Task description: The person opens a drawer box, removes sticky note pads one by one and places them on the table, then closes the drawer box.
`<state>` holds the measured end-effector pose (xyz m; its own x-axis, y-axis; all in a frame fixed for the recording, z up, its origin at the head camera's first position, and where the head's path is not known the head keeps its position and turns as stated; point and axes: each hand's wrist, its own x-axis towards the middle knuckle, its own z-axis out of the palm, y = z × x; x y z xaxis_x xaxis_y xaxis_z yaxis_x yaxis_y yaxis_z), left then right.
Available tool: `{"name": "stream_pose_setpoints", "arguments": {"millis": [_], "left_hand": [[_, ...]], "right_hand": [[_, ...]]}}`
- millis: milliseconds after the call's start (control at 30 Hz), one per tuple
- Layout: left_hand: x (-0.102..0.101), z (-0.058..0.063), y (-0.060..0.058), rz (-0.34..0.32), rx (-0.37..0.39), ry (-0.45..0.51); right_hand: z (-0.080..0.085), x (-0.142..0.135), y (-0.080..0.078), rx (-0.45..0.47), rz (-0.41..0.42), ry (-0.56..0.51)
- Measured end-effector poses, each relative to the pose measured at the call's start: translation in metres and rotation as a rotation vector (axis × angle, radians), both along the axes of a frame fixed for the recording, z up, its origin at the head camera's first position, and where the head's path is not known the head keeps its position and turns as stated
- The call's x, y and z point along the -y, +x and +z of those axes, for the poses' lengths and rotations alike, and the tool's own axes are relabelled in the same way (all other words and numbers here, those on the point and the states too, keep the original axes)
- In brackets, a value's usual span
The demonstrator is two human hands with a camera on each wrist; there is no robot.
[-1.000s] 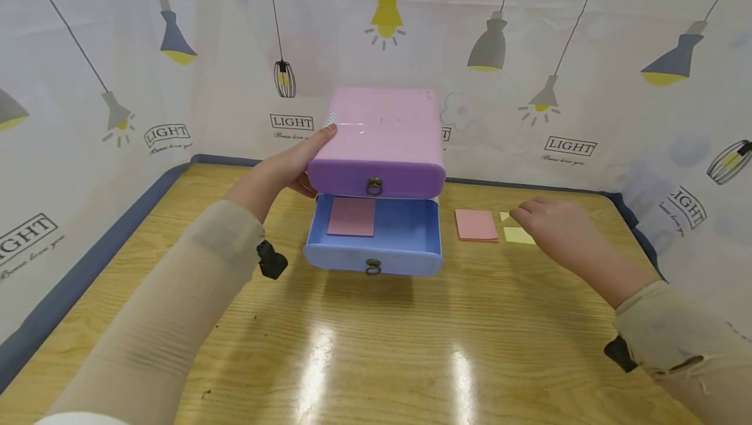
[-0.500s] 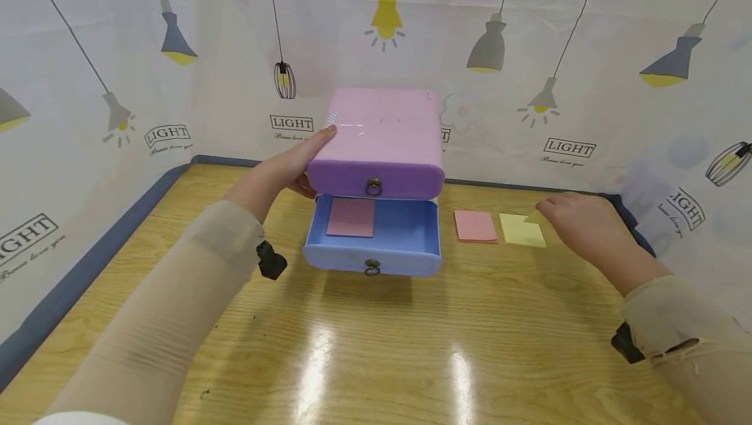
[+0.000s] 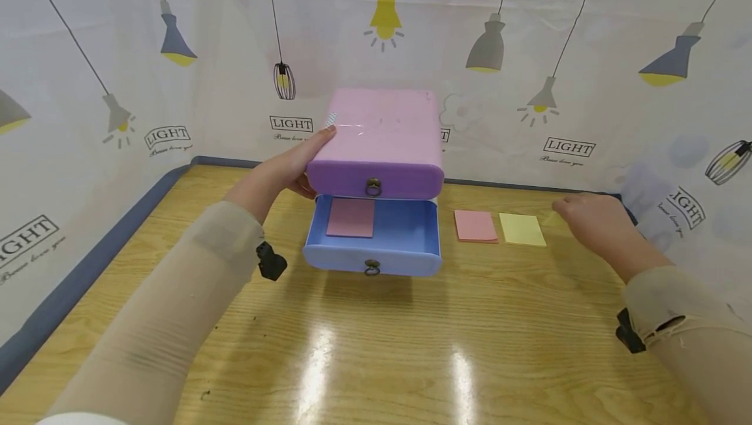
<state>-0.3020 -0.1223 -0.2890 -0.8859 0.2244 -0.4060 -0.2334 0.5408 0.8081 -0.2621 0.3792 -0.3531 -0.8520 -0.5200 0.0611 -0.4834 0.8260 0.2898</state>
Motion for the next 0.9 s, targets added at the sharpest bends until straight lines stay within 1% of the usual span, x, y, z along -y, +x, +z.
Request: {"name": "stream_pose_setpoints", "arguments": {"millis": [367, 600, 900], "left_hand": [[0.001, -0.001, 0.000, 0.002, -0.003, -0.001], [0.000, -0.002, 0.000, 0.003, -0.011, 0.000], [0.002, -0.001, 0.000, 0.001, -0.010, 0.002]], "right_hand": [[-0.010, -0.011, -0.023, 0.058, 0.013, 0.051], [-0.015, -0.019, -0.033, 0.101, -0.035, 0.061], [-0.014, -0.023, -0.036, 0.133, -0.100, 0.046]]}}
